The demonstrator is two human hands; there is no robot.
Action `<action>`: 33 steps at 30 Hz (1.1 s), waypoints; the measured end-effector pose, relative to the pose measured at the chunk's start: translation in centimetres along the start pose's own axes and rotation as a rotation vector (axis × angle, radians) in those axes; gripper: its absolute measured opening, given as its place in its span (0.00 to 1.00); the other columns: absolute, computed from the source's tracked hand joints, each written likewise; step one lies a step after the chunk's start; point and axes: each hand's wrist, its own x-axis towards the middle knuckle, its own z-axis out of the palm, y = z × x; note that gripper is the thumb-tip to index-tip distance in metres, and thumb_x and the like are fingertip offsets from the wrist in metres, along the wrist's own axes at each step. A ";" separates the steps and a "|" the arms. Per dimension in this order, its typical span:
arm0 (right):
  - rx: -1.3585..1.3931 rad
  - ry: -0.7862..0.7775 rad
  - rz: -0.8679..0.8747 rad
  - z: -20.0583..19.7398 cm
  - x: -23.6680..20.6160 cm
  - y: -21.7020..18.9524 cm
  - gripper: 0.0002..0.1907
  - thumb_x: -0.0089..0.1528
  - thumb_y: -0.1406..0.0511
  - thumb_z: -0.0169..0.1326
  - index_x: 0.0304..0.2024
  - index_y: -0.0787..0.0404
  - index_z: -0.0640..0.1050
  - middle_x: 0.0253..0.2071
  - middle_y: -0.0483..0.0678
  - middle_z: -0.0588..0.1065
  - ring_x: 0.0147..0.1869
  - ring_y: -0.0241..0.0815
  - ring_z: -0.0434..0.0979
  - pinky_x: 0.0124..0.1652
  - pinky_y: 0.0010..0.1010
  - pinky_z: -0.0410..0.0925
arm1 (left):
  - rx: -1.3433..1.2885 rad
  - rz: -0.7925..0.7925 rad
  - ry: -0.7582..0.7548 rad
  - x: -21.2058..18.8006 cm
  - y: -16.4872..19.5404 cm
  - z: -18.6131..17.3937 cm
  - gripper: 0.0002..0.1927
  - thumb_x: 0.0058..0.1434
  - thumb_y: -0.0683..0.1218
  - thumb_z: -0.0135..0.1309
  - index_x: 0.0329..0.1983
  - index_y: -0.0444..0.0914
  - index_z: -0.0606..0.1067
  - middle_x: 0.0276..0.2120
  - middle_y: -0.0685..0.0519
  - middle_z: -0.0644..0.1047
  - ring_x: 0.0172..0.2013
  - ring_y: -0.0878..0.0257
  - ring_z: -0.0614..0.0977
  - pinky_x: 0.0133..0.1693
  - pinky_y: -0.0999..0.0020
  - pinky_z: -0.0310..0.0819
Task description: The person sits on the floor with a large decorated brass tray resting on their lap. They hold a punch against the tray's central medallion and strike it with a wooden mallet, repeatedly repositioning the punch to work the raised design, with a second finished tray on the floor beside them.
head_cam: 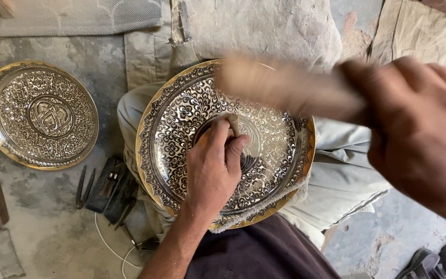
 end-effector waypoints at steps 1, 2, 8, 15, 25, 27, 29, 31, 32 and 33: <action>-0.168 -0.017 -0.086 -0.1 0.1 0.0 0.30 0.55 0.76 0.59 0.62 0.61 0.76 0.42 0.55 0.79 0.41 0.53 0.82 0.44 0.43 0.75 | -0.026 0.000 -0.002 0.0 0.0 0.0 0.15 0.72 0.48 0.54 0.55 0.35 0.70 0.33 0.50 0.78 0.32 0.58 0.84 0.32 0.63 0.80; -0.167 -0.027 -0.062 0.0 0.1 -0.1 0.31 0.55 0.76 0.60 0.62 0.60 0.76 0.42 0.55 0.79 0.40 0.53 0.82 0.43 0.43 0.75 | -0.012 0.012 0.004 -0.1 0.0 0.0 0.14 0.72 0.48 0.54 0.54 0.35 0.71 0.34 0.50 0.78 0.34 0.57 0.84 0.33 0.62 0.79; -0.323 -0.039 -0.162 -0.1 0.5 -0.6 0.29 0.55 0.76 0.59 0.59 0.59 0.78 0.38 0.54 0.80 0.35 0.50 0.80 0.41 0.43 0.74 | 0.033 0.019 -0.004 -0.1 0.0 0.0 0.11 0.73 0.49 0.55 0.50 0.37 0.72 0.34 0.51 0.78 0.34 0.60 0.84 0.33 0.65 0.79; -0.145 0.004 -0.056 -0.1 0.0 -0.4 0.31 0.54 0.77 0.59 0.61 0.64 0.76 0.41 0.58 0.78 0.41 0.55 0.81 0.44 0.45 0.75 | 0.005 -0.018 -0.013 0.0 -0.2 0.1 0.12 0.73 0.49 0.55 0.50 0.36 0.71 0.34 0.51 0.78 0.33 0.60 0.84 0.31 0.66 0.80; -0.195 0.015 -0.126 -0.6 0.5 -0.8 0.33 0.50 0.76 0.60 0.60 0.62 0.77 0.43 0.55 0.79 0.43 0.53 0.81 0.46 0.42 0.73 | 0.061 0.025 0.014 -0.1 -0.3 0.0 0.14 0.71 0.48 0.56 0.52 0.34 0.71 0.33 0.48 0.77 0.31 0.57 0.83 0.29 0.62 0.77; -0.058 0.065 -0.076 -0.7 0.5 -0.9 0.32 0.51 0.78 0.58 0.60 0.66 0.76 0.43 0.58 0.78 0.45 0.56 0.80 0.46 0.43 0.73 | 0.060 0.034 0.021 -0.1 -0.3 0.0 0.13 0.72 0.48 0.55 0.52 0.34 0.71 0.34 0.49 0.77 0.33 0.57 0.83 0.31 0.61 0.78; -0.052 0.041 -0.016 -0.5 0.3 -1.0 0.31 0.54 0.78 0.58 0.62 0.65 0.75 0.43 0.58 0.77 0.44 0.55 0.80 0.45 0.42 0.73 | 0.048 0.028 0.013 -0.2 -0.2 -0.1 0.13 0.73 0.48 0.55 0.52 0.35 0.71 0.34 0.50 0.78 0.33 0.57 0.83 0.32 0.62 0.78; -0.216 0.033 -0.085 -0.3 0.3 -1.1 0.30 0.56 0.78 0.59 0.61 0.58 0.77 0.40 0.53 0.78 0.42 0.52 0.79 0.44 0.40 0.73 | 0.024 0.011 -0.009 -0.2 -0.2 -0.1 0.12 0.73 0.48 0.55 0.51 0.35 0.71 0.33 0.51 0.78 0.32 0.59 0.84 0.30 0.64 0.78; -0.178 0.027 -0.052 -0.3 0.1 -1.3 0.30 0.57 0.77 0.59 0.62 0.57 0.77 0.41 0.52 0.78 0.42 0.51 0.79 0.44 0.39 0.73 | 0.032 0.029 0.004 -0.3 -0.2 -0.1 0.13 0.73 0.48 0.55 0.51 0.35 0.71 0.34 0.50 0.78 0.33 0.59 0.84 0.31 0.64 0.79; -0.139 0.022 -0.019 -0.3 0.2 -1.3 0.29 0.58 0.76 0.59 0.62 0.56 0.76 0.41 0.51 0.78 0.42 0.50 0.79 0.43 0.38 0.73 | 0.039 0.047 0.022 -0.3 -0.2 -0.2 0.13 0.73 0.48 0.54 0.52 0.35 0.71 0.35 0.50 0.78 0.34 0.58 0.84 0.32 0.63 0.79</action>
